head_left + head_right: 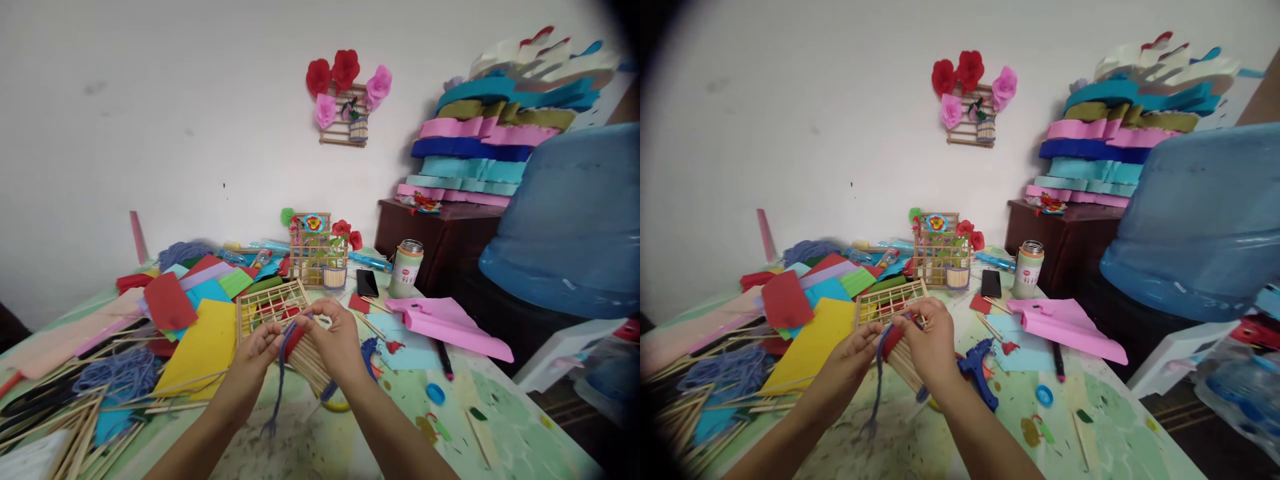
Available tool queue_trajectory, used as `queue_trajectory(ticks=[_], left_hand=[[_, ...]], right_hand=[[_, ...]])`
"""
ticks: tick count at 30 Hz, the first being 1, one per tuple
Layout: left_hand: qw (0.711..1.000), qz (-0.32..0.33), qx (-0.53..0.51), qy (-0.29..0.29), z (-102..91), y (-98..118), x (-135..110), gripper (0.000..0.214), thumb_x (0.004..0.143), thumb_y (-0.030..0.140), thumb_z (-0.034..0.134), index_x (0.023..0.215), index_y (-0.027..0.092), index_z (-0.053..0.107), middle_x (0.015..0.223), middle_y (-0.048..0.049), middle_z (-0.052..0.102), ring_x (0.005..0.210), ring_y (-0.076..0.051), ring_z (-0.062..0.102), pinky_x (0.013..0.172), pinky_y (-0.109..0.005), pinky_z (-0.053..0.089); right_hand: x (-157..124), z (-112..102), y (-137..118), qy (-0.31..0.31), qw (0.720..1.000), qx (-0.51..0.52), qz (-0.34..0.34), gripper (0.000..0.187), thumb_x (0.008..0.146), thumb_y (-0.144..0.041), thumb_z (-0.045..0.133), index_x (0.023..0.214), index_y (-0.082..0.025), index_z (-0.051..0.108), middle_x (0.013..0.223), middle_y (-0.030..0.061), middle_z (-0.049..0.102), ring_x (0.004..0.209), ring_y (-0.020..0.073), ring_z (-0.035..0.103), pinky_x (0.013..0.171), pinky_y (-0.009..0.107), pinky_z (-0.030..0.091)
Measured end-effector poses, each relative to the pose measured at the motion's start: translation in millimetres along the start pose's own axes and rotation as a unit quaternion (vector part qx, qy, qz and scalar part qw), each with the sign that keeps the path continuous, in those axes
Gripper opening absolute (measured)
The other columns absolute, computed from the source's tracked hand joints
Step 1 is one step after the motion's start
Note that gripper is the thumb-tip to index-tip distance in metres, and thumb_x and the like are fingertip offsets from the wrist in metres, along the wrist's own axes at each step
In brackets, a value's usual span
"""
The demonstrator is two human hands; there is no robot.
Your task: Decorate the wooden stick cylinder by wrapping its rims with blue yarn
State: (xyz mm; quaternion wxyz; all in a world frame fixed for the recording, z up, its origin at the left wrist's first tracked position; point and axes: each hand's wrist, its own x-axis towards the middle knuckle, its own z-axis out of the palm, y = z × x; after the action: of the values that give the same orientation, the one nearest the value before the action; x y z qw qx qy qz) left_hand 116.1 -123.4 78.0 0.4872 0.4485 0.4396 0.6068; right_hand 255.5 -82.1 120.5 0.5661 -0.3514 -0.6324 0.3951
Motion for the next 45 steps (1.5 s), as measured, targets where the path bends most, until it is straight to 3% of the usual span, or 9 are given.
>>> queue_trajectory(ticks=[3, 7, 11, 14, 22, 33, 45], left_hand=[[1.0, 0.008, -0.016, 0.01, -0.2, 1, -1, 0.021, 0.074, 0.033, 0.066, 0.084, 0.019, 0.055, 0.075, 0.0018, 0.06, 0.071, -0.011, 0.053, 0.064, -0.02, 0.04], [0.999, -0.003, -0.031, 0.009, 2.1, 5, -5, 0.031, 0.074, 0.032, 0.066, 0.101, 0.02, 0.058, 0.088, -0.0022, 0.066, 0.084, -0.015, 0.058, 0.072, -0.022, 0.043], [0.999, -0.006, -0.049, 0.012, 6.7, 7, -7, 0.034, 0.073, 0.031, 0.066, 0.105, 0.019, 0.063, 0.106, -0.0062, 0.066, 0.105, -0.021, 0.054, 0.09, -0.027, 0.04], [0.998, 0.006, -0.059, 0.022, 8.5, 6, -6, 0.031, 0.074, 0.032, 0.065, 0.102, 0.019, 0.066, 0.108, -0.0068, 0.066, 0.109, -0.022, 0.053, 0.093, -0.029, 0.038], [0.999, 0.015, -0.003, 0.039, 3.2, -2, -3, 0.037, 0.063, 0.028, 0.074, 0.098, 0.018, 0.069, 0.108, -0.0078, 0.067, 0.108, -0.026, 0.055, 0.091, -0.032, 0.044], [0.992, -0.002, -0.064, 0.105, 3.8, 1, -2, 0.031, 0.055, 0.026, 0.08, 0.082, 0.016, 0.071, 0.09, -0.0059, 0.072, 0.091, -0.022, 0.062, 0.086, -0.032, 0.045], [0.985, -0.006, -0.106, 0.133, 7.0, 8, -2, 0.028, 0.049, 0.023, 0.082, 0.073, 0.016, 0.07, 0.077, -0.0022, 0.071, 0.075, -0.015, 0.062, 0.074, -0.026, 0.049]], right_hand=[[3, 2, 8, 0.002, 1.0, -0.006, 0.011, 0.003, 0.064, -0.02, 0.067, 0.066, -0.017, 0.067, 0.082, 0.0028, 0.058, 0.083, 0.0153, 0.055, 0.081, 0.029, 0.041], [4, 5, 17, -0.02, 0.998, 0.042, 0.033, 0.006, 0.064, -0.021, 0.066, 0.066, -0.016, 0.064, 0.091, 0.0043, 0.061, 0.085, 0.0155, 0.057, 0.08, 0.028, 0.042], [3, 8, 19, -0.056, 0.988, 0.096, 0.106, 0.01, 0.066, -0.024, 0.062, 0.07, -0.015, 0.061, 0.067, 0.0001, 0.061, 0.06, 0.0112, 0.054, 0.06, 0.022, 0.043], [1, 12, 18, -0.04, 0.99, 0.083, 0.103, 0.011, 0.066, -0.024, 0.062, 0.069, -0.014, 0.06, 0.063, -0.0012, 0.059, 0.057, 0.0098, 0.052, 0.057, 0.02, 0.042], [-5, 18, 18, -0.037, 0.99, 0.095, 0.095, 0.009, 0.067, -0.025, 0.062, 0.07, -0.016, 0.061, 0.067, 0.0001, 0.06, 0.06, 0.0108, 0.053, 0.058, 0.021, 0.043], [-6, 24, 29, -0.027, 0.969, 0.202, 0.138, 0.017, 0.07, -0.032, 0.06, 0.072, -0.015, 0.058, 0.065, -0.0011, 0.058, 0.061, 0.0103, 0.051, 0.062, 0.023, 0.041], [-1, 18, 26, -0.07, 0.964, 0.206, 0.154, 0.021, 0.065, -0.035, 0.065, 0.065, -0.016, 0.056, 0.061, -0.0023, 0.054, 0.057, 0.0085, 0.046, 0.059, 0.021, 0.037]])
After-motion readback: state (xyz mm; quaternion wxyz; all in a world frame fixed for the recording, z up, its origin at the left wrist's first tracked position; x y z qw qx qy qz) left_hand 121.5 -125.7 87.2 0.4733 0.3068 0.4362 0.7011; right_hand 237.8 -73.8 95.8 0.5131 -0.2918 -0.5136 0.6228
